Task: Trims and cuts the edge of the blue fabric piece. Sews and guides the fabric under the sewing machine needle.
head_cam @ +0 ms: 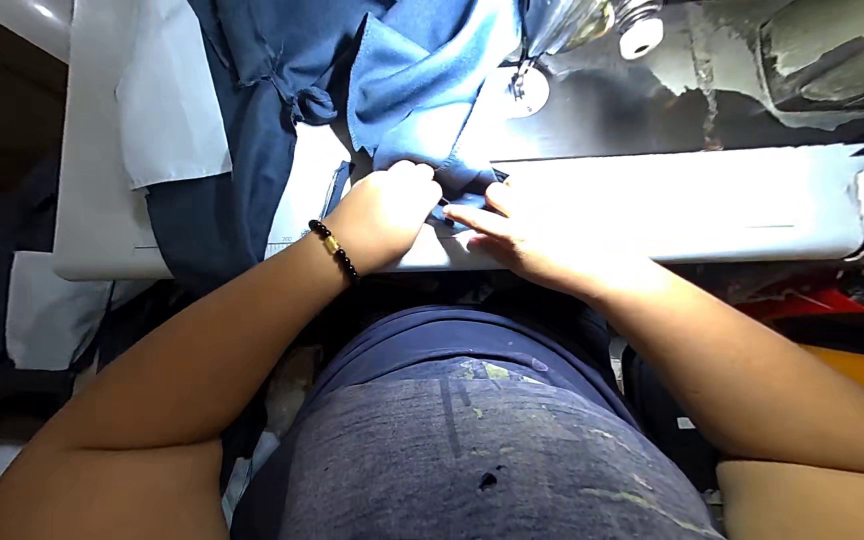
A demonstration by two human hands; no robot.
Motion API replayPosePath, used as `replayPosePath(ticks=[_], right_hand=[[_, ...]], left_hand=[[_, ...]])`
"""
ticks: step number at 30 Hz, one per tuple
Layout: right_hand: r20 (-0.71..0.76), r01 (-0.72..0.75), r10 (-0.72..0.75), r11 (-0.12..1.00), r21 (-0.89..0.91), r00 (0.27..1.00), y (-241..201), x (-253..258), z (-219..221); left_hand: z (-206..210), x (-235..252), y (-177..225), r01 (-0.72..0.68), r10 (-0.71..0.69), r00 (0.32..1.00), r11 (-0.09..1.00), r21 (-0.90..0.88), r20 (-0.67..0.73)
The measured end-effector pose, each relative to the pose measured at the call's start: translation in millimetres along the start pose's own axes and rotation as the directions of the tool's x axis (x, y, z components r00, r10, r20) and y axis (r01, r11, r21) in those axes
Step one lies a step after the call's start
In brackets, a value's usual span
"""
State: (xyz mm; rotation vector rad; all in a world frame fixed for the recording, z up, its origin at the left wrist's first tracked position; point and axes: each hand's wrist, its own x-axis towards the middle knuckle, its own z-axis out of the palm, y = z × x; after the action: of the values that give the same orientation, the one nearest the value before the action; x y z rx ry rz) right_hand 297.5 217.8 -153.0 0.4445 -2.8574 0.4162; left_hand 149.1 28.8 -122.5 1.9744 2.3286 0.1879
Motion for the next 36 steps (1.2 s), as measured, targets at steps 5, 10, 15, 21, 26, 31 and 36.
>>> replayPosePath(ticks=[5,10,15,21,26,31,36], right_hand=[[-0.006,0.009,-0.009,1.000,-0.026,1.000,-2,0,0],[0.040,0.093,-0.093,0.996,0.014,0.995,0,12,-5],[-0.083,0.131,-0.128,0.991,0.031,0.988,11,2,8],[-0.156,0.097,-0.071,0.981,0.165,0.985,13,1,20],[-0.160,0.007,0.048,0.945,0.326,0.986,15,13,20],[-0.080,-0.138,0.175,0.928,0.346,0.981,9,20,13],[-0.077,-0.261,0.302,0.906,0.332,0.950,0,23,15]], left_hand=[[2,5,26,0.247,-0.249,0.964,0.968,0.033,0.092],[2,7,27,0.224,-0.228,0.966,0.973,0.045,0.118],[4,0,21,0.204,-0.198,0.976,0.977,-0.056,0.094],[18,-18,18,0.145,-0.179,0.971,0.969,-0.202,-0.161],[19,-17,20,0.202,-0.254,0.944,0.949,-0.242,-0.209],[18,-17,24,0.264,-0.328,0.923,0.920,-0.290,-0.202],[18,-17,27,0.271,-0.330,0.922,0.925,-0.268,-0.205]])
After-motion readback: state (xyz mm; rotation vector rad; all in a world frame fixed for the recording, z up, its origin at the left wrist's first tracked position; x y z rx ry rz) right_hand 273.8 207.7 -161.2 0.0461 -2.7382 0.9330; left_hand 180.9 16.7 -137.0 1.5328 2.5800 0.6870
